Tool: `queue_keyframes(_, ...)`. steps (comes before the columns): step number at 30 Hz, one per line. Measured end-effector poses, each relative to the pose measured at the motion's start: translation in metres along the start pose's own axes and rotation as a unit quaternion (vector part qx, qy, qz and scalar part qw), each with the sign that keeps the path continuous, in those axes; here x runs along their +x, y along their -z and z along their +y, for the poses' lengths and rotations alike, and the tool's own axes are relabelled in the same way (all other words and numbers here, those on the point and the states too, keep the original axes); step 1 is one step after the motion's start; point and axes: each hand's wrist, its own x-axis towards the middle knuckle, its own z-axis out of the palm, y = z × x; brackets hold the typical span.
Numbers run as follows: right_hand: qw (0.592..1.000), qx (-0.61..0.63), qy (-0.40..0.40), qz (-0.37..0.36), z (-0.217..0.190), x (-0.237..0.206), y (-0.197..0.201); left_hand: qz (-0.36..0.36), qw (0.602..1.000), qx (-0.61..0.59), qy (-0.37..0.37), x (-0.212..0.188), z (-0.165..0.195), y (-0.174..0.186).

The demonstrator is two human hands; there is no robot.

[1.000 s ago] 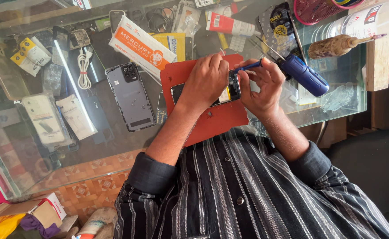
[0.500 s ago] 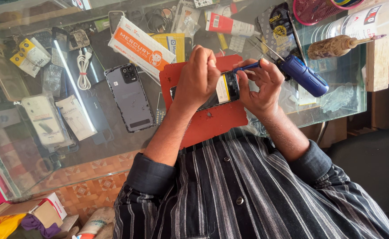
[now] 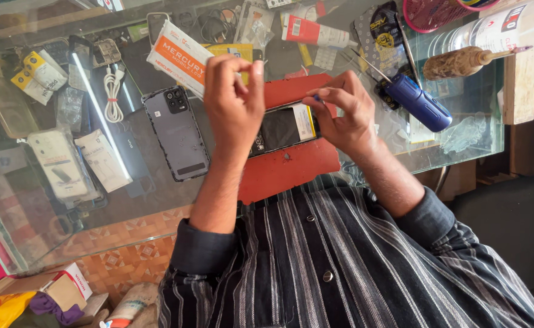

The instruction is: The person pries open the back of a smartphone on a red mat using a blue pry tool, then uses a screwdriver on the phone's edge. They remove the back cover, set it aside, and work on the exposed battery and internal components, lifting and pressing the battery with their hands.

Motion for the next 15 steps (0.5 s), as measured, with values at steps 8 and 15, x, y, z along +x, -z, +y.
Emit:
queue_keyframes(8,0.994,0.112,0.013,-0.009,0.012,0.001,0.007,-0.086,0.985,0.142,-0.049,-0.011,0.015,0.026)
queue_keyframes(15,0.980,0.183,0.017,-0.075,0.016,0.004,0.012,-0.242,0.950,0.158,-0.116,-0.035,0.033,0.006)
